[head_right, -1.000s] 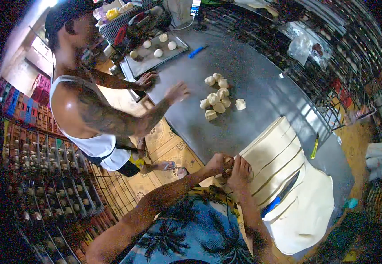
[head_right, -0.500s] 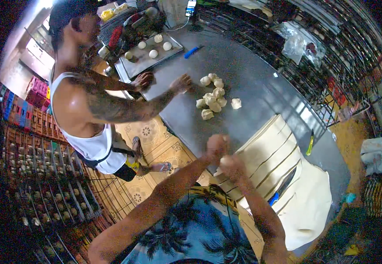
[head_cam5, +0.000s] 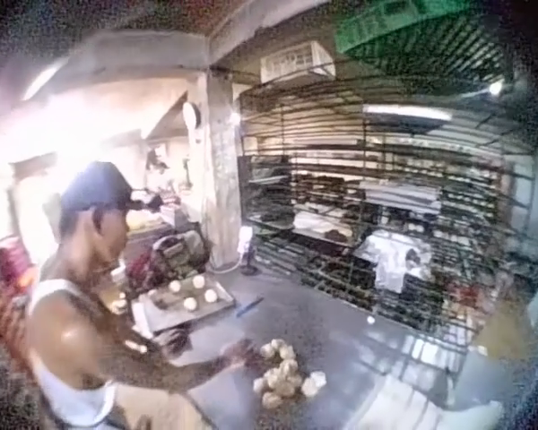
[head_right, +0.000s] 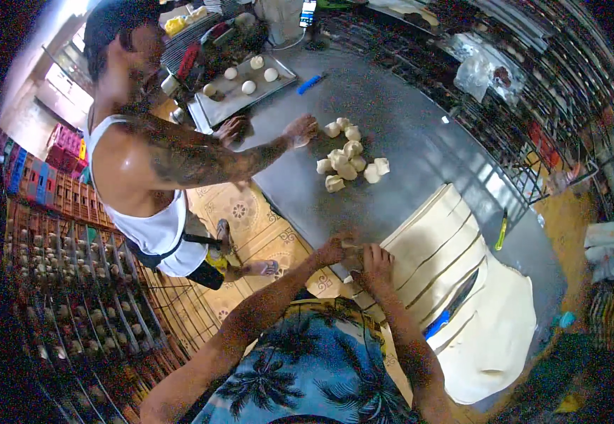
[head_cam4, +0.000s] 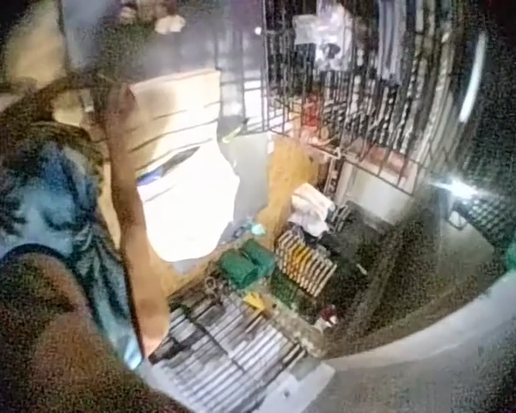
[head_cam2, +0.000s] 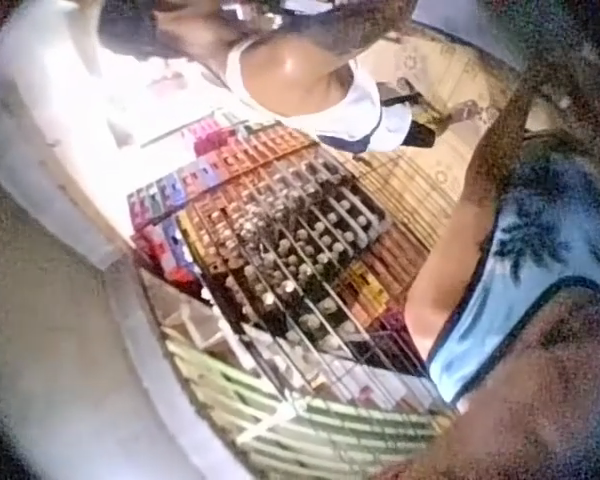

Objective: Cutting a sheet of dough into strips and rolling the pieces into small balls on a bakery work table.

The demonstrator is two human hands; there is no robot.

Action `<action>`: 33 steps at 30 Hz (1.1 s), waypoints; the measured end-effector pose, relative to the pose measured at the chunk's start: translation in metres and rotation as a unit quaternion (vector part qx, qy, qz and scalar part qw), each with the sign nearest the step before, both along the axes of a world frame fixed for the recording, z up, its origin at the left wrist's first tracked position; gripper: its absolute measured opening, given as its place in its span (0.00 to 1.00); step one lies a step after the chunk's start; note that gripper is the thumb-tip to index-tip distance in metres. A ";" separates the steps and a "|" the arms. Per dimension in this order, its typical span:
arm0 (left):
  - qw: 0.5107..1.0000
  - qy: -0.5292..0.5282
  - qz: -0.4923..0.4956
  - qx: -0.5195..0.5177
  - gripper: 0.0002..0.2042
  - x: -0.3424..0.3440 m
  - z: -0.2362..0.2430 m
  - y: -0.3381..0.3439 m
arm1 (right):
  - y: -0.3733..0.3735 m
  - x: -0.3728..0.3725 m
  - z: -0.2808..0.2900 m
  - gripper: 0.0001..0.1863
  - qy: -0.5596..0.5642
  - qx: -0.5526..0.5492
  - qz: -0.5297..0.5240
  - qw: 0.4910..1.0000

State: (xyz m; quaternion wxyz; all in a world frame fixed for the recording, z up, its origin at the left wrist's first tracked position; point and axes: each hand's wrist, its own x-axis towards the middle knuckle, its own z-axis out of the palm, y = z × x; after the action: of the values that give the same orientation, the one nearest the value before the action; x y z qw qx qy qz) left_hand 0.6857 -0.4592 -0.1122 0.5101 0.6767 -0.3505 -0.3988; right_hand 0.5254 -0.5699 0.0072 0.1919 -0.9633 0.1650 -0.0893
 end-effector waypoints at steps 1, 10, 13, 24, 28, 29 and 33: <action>0.999 0.039 0.020 0.015 0.29 -0.004 0.005 0.002 | -0.003 -0.002 -0.005 0.37 0.027 -0.013 0.019 0.999; 0.996 -0.048 0.066 0.031 0.20 -0.026 0.073 -0.001 | -0.020 0.002 -0.022 0.46 0.063 0.053 0.002 0.997; 0.909 -0.411 0.073 0.000 0.18 -0.034 0.071 -0.010 | -0.017 0.003 -0.017 0.47 0.014 0.070 -0.018 0.997; 0.962 -0.228 0.130 0.075 0.18 0.005 0.150 -0.011 | -0.003 0.052 -0.023 0.27 0.026 0.141 -0.080 0.986; 0.975 -0.154 0.153 0.051 0.18 -0.004 0.139 -0.004 | 0.007 0.043 -0.011 0.22 0.077 0.163 -0.076 0.981; 0.975 -0.150 0.155 0.053 0.18 -0.007 0.135 -0.003 | 0.010 0.042 -0.011 0.21 0.109 0.167 -0.075 0.977; 0.963 -0.179 0.162 0.119 0.18 -0.009 0.125 -0.001 | 0.010 0.040 -0.014 0.19 0.182 0.129 -0.049 0.974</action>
State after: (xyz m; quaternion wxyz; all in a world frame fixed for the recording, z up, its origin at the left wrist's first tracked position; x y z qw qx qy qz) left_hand 0.6765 -0.4601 0.0124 0.4124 0.8409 -0.2713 -0.2219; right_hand 0.5659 -0.5596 -0.0067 0.2764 -0.9214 0.2544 0.0999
